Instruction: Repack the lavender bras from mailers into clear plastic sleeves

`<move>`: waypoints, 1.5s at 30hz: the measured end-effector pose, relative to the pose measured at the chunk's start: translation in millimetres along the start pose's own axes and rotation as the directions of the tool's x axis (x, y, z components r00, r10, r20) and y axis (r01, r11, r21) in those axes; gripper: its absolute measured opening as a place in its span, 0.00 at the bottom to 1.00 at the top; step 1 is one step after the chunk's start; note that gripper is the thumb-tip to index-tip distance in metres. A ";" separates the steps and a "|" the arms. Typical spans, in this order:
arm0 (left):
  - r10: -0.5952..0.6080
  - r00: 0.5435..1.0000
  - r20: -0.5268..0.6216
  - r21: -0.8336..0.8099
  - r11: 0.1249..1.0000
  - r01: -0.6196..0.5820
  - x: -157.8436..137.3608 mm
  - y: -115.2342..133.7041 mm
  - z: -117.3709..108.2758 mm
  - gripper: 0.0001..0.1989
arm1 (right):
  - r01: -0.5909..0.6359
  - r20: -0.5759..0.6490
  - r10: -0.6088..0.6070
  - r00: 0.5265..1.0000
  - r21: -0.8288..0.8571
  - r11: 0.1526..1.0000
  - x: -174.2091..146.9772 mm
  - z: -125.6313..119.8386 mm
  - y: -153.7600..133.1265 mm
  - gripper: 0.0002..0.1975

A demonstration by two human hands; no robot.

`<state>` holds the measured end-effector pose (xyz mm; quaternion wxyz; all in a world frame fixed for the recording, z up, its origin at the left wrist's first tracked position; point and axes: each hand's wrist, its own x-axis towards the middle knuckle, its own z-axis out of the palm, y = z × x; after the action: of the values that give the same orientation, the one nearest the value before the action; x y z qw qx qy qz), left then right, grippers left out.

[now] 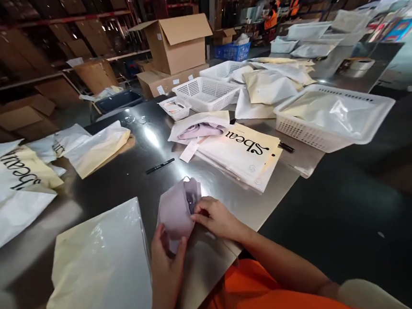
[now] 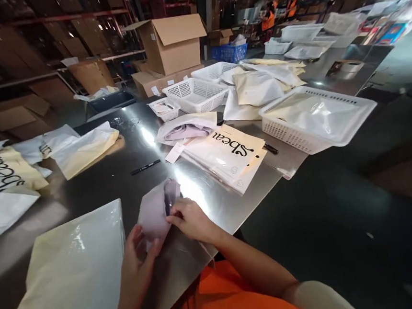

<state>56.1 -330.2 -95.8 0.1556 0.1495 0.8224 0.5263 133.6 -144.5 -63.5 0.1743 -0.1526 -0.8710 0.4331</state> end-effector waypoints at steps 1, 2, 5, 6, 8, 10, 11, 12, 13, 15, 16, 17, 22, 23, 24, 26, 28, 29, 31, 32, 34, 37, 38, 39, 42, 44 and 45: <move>0.034 0.999 -0.027 0.035 0.999 -0.033 3.9 2.7 3.1 0.40 | 0.024 -0.001 -0.024 1.000 0.030 0.999 -3.6 2.2 -1.3 0.09; 0.078 0.995 -0.057 0.086 0.994 -0.073 7.8 5.3 5.7 0.42 | 0.041 0.002 -0.041 0.999 0.059 0.997 -6.4 4.1 -2.0 0.09; 0.177 0.982 -0.064 0.215 0.964 -0.159 17.7 11.8 9.8 0.46 | 0.045 0.007 -0.046 0.999 0.123 0.991 -10.1 6.5 1.2 0.09; 0.177 0.982 -0.058 0.223 0.962 -0.160 19.7 12.7 10.0 0.45 | 0.030 -0.015 -0.028 0.999 0.148 0.989 -10.2 6.2 4.1 0.10; 0.147 0.987 -0.068 0.184 0.974 -0.132 21.2 11.9 8.9 0.40 | -0.032 -0.111 0.062 0.992 0.252 0.967 -9.5 3.7 12.0 0.10; 0.130 0.986 -0.108 0.155 0.981 -0.113 19.3 8.4 6.6 0.37 | -0.085 -0.237 0.200 0.951 0.420 0.904 -8.1 -1.5 20.5 0.10; 0.132 0.984 -0.119 0.162 0.980 -0.112 17.3 6.7 5.4 0.36 | -0.080 -0.297 0.256 0.920 0.497 0.864 -7.2 -5.3 24.1 0.10; 0.140 0.982 -0.126 0.182 0.976 -0.116 14.8 5.6 4.6 0.36 | -0.051 -0.353 0.292 0.889 0.557 0.829 -6.3 -9.8 26.5 0.10; 0.153 0.980 -0.125 0.210 0.970 -0.124 12.0 5.7 4.1 0.36 | -0.006 -0.404 0.311 0.861 0.602 0.799 -5.4 -14.8 27.7 0.10; 0.182 0.973 -0.143 0.240 0.960 -0.144 6.2 10.5 4.5 0.35 | 0.086 -0.470 0.318 0.823 0.658 0.748 -4.4 -25.6 25.6 0.11; 0.187 0.970 -0.155 0.213 0.965 -0.152 3.4 15.2 5.3 0.34 | 0.120 -0.480 0.316 0.818 0.680 0.723 -4.5 -30.5 22.7 0.11; 0.186 0.969 -0.162 0.142 0.976 -0.164 1.1 21.2 6.3 0.35 | 0.144 -0.479 0.310 0.821 0.700 0.700 -5.2 -34.5 18.9 0.12; 0.134 0.959 0.249 -0.587 0.809 0.039 -2.6 55.2 9.0 0.45 | 0.177 -0.428 0.196 0.882 0.686 0.705 -16.6 -36.5 1.0 0.15; 0.118 0.926 0.359 -0.647 0.746 0.156 -2.5 59.8 8.9 0.46 | 0.177 -0.417 0.173 0.892 0.675 0.716 -19.3 -34.1 -0.7 0.15; 0.087 0.889 0.449 -0.658 0.705 0.263 -2.7 63.2 8.9 0.46 | 0.181 -0.413 0.156 0.898 0.667 0.723 -21.7 -31.6 -1.8 0.16; 0.007 0.823 0.568 -0.610 0.674 0.416 -5.0 67.2 8.9 0.43 | 0.205 -0.433 0.143 0.890 0.660 0.723 -25.0 -27.1 -3.0 0.16; -0.073 0.762 0.643 -0.539 0.664 0.518 -10.3 69.3 9.4 0.41 | 0.237 -0.472 0.150 0.869 0.663 0.710 -26.2 -24.1 -4.1 0.16; -0.104 0.744 0.660 -0.517 0.656 0.550 -13.5 69.9 10.0 0.41 | 0.255 -0.493 0.156 0.856 0.665 0.702 -26.3 -23.2 -4.8 0.16; -0.152 0.751 0.642 -0.510 0.647 0.567 -19.9 70.1 11.5 0.38 | 0.283 -0.525 0.165 0.835 0.666 0.690 -25.6 -22.1 -6.7 0.16; -0.169 0.769 0.617 -0.516 0.651 0.557 -22.7 69.4 12.5 0.35 | 0.292 -0.535 0.169 0.828 0.667 0.685 -25.2 -21.6 -7.8 0.16; -0.178 0.800 0.573 -0.535 0.659 0.529 -27.1 66.4 14.2 0.31 | 0.302 -0.543 0.172 0.822 0.672 0.676 -24.3 -20.5 -10.5 0.15; -0.170 0.819 0.548 -0.556 0.658 0.508 -31.3 59.8 15.5 0.27 | 0.312 -0.537 0.170 0.826 0.687 0.657 -23.4 -18.7 -14.5 0.13; -0.164 0.826 0.539 -0.566 0.656 0.500 -32.3 57.9 15.6 0.27 | 0.320 -0.536 0.163 0.828 0.691 0.648 -23.1 -18.0 -15.5 0.13; -0.160 0.833 0.529 -0.574 0.656 0.491 -33.2 56.4 15.7 0.26 | 0.332 -0.537 0.155 0.829 0.696 0.637 -22.8 -17.2 -16.4 0.13; -0.171 0.857 0.487 -0.567 0.684 0.459 -35.2 54.3 16.6 0.26 | 0.348 -0.535 0.142 0.833 0.705 0.618 -23.1 -14.2 -18.1 0.12; -0.204 0.876 0.437 -0.532 0.727 0.435 -35.2 53.5 18.3 0.27 | 0.342 -0.534 0.143 0.833 0.701 0.626 -25.3 -11.6 -19.1 0.13; -0.219 0.887 0.407 -0.516 0.746 0.421 -34.6 53.1 19.6 0.27 | 0.339 -0.534 0.143 0.833 0.697 0.632 -27.1 -10.2 -19.9 0.13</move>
<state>100.0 -307.0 -51.8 0.4149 0.0315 0.5937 0.6887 159.9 -160.2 -46.3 0.4857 -0.1298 -0.5224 0.6887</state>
